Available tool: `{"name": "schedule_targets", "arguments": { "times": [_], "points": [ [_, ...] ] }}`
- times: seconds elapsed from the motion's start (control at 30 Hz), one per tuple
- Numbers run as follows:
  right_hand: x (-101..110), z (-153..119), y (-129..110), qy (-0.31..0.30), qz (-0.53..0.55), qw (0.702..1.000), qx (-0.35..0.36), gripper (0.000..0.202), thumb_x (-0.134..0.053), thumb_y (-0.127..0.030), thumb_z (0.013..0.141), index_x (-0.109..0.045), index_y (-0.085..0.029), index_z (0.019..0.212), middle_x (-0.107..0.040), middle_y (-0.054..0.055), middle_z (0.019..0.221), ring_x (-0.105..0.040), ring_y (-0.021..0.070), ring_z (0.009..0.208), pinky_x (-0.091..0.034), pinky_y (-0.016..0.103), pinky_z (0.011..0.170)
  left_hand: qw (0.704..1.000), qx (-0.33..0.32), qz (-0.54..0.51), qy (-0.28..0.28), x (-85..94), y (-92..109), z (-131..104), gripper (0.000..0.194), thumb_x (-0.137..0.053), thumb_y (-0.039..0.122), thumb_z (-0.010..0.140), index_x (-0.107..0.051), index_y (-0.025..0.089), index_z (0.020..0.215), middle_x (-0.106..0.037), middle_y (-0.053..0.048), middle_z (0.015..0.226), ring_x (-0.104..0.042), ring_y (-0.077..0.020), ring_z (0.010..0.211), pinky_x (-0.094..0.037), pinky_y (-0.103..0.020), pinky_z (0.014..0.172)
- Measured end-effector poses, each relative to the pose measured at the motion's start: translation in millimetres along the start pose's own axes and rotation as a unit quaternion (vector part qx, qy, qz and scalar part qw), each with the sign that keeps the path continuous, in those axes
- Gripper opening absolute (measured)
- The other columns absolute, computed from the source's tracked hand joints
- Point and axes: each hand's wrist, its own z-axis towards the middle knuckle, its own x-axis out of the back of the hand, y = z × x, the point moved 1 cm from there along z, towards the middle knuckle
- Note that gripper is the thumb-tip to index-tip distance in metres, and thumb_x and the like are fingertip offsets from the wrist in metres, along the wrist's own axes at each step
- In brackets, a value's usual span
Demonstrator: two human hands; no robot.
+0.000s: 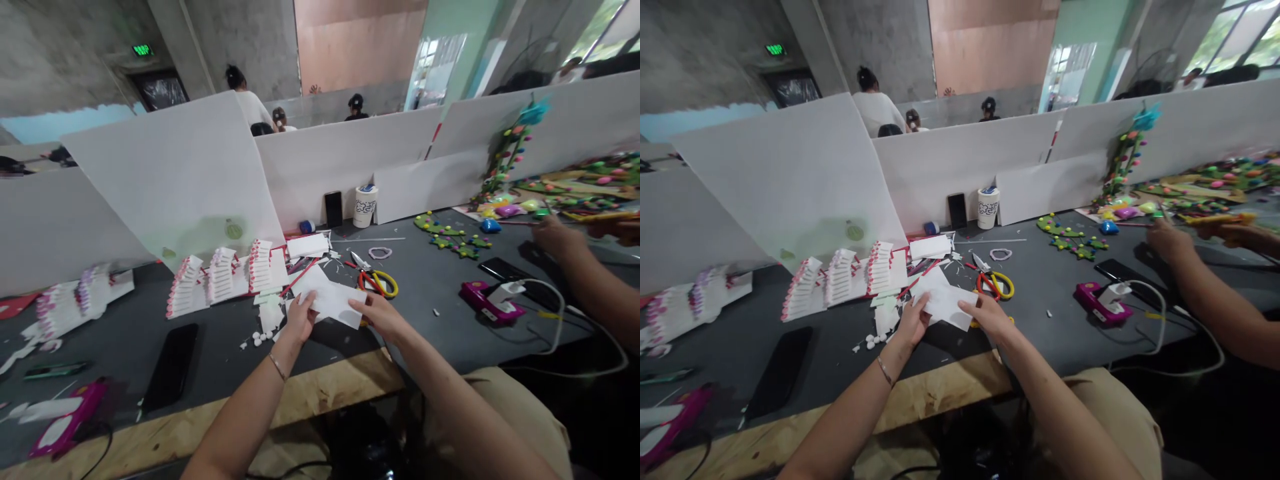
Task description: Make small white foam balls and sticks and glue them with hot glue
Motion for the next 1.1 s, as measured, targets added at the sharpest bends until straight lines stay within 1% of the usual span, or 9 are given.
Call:
{"name": "schedule_targets", "arguments": {
  "times": [0.2, 0.47, 0.7, 0.83, 0.87, 0.9, 0.97, 1.03, 1.1],
  "points": [
    [-3, -8, 14, 0.058, 0.028, 0.998, 0.006, 0.048, -0.073, -0.057, 0.059, -0.069, -0.014, 0.081, -0.064, 0.001, 0.061, -0.050, 0.0117, 0.050, -0.039, 0.024, 0.047, 0.998, -0.008, 0.068, -0.017, 1.8, 2, -2, 0.032, -0.081, 0.034, 0.062, -0.064, 0.017, 0.084, -0.070, -0.003, 0.079, -0.063, -0.0131, 0.062, -0.055, -0.023, 0.054],
    [25, -36, 2, 0.049, -0.011, 0.997, 0.050, 0.045, -0.073, -0.055, 0.064, -0.073, -0.014, 0.085, -0.068, 0.003, 0.070, -0.052, 0.0118, 0.055, -0.040, 0.023, 0.050, 0.971, 0.008, 0.208, -0.115, 5.1, 37, -22, 0.040, -0.085, 0.040, 0.050, -0.056, 0.014, 0.061, -0.047, 0.007, 0.055, -0.047, -0.0078, 0.050, -0.054, -0.025, 0.049],
    [22, -56, 8, -0.008, -0.091, 0.989, 0.119, 0.040, -0.061, -0.053, 0.076, -0.071, -0.016, 0.088, -0.071, 0.005, 0.074, -0.063, 0.0188, 0.066, -0.049, 0.029, 0.058, 0.948, -0.036, 0.295, -0.117, 27.1, 35, -62, 0.028, -0.073, 0.041, 0.066, -0.065, 0.015, 0.072, -0.058, 0.002, 0.062, -0.055, -0.0131, 0.057, -0.052, -0.029, 0.058],
    [15, -64, 15, 0.006, -0.167, 0.963, 0.210, 0.020, -0.058, -0.036, 0.079, -0.071, -0.021, 0.085, -0.073, 0.006, 0.085, -0.066, 0.0221, 0.083, -0.051, 0.036, 0.076, 0.926, -0.124, 0.345, -0.092, 46.0, 37, -86, 0.010, -0.068, 0.027, 0.071, -0.070, 0.019, 0.076, -0.069, -0.004, 0.089, -0.061, -0.0213, 0.089, -0.048, -0.035, 0.084],
    [13, -67, 17, 0.011, -0.188, 0.953, 0.236, 0.015, -0.058, -0.029, 0.079, -0.071, -0.023, 0.083, -0.072, 0.006, 0.091, -0.064, 0.0230, 0.089, -0.049, 0.038, 0.082, 0.906, -0.167, 0.376, -0.096, 51.4, 38, -92, 0.008, -0.066, 0.023, 0.072, -0.072, 0.020, 0.077, -0.069, -0.006, 0.097, -0.059, -0.0223, 0.097, -0.045, -0.036, 0.089],
    [12, -70, 21, 0.014, -0.207, 0.943, 0.259, 0.015, -0.057, -0.023, 0.077, -0.071, -0.024, 0.081, -0.072, 0.006, 0.095, -0.062, 0.0237, 0.095, -0.047, 0.040, 0.087, 0.871, -0.224, 0.424, -0.109, 56.8, 39, -99, 0.012, -0.062, 0.019, 0.075, -0.072, 0.022, 0.079, -0.068, -0.006, 0.102, -0.058, -0.0223, 0.100, -0.044, -0.038, 0.092],
    [9, -77, 29, 0.012, -0.244, 0.924, 0.294, 0.022, -0.053, -0.014, 0.075, -0.072, -0.026, 0.077, -0.071, 0.006, 0.098, -0.059, 0.0243, 0.098, -0.045, 0.043, 0.090, 0.770, -0.327, 0.532, -0.129, 68.0, 39, -112, 0.025, -0.051, 0.010, 0.080, -0.073, 0.023, 0.082, -0.066, -0.007, 0.098, -0.057, -0.0205, 0.097, -0.044, -0.038, 0.089],
    [7, -85, 40, 0.004, -0.278, 0.909, 0.312, 0.028, -0.050, -0.008, 0.075, -0.072, -0.026, 0.075, -0.070, 0.006, 0.096, -0.058, 0.0238, 0.093, -0.046, 0.042, 0.085, 0.673, -0.364, 0.627, -0.148, 78.5, 34, -123, 0.031, -0.048, 0.006, 0.082, -0.072, 0.024, 0.087, -0.064, -0.007, 0.092, -0.056, -0.0195, 0.092, -0.045, -0.036, 0.082],
    [6, -91, 49, -0.008, -0.302, 0.898, 0.319, 0.031, -0.050, -0.006, 0.076, -0.072, -0.026, 0.077, -0.069, 0.007, 0.095, -0.056, 0.0235, 0.089, -0.047, 0.041, 0.082, 0.611, -0.353, 0.689, -0.164, 86.4, 28, -133, 0.027, -0.052, 0.007, 0.082, -0.071, 0.023, 0.091, -0.063, -0.007, 0.090, -0.055, -0.0198, 0.089, -0.045, -0.034, 0.078]
  ]
}}
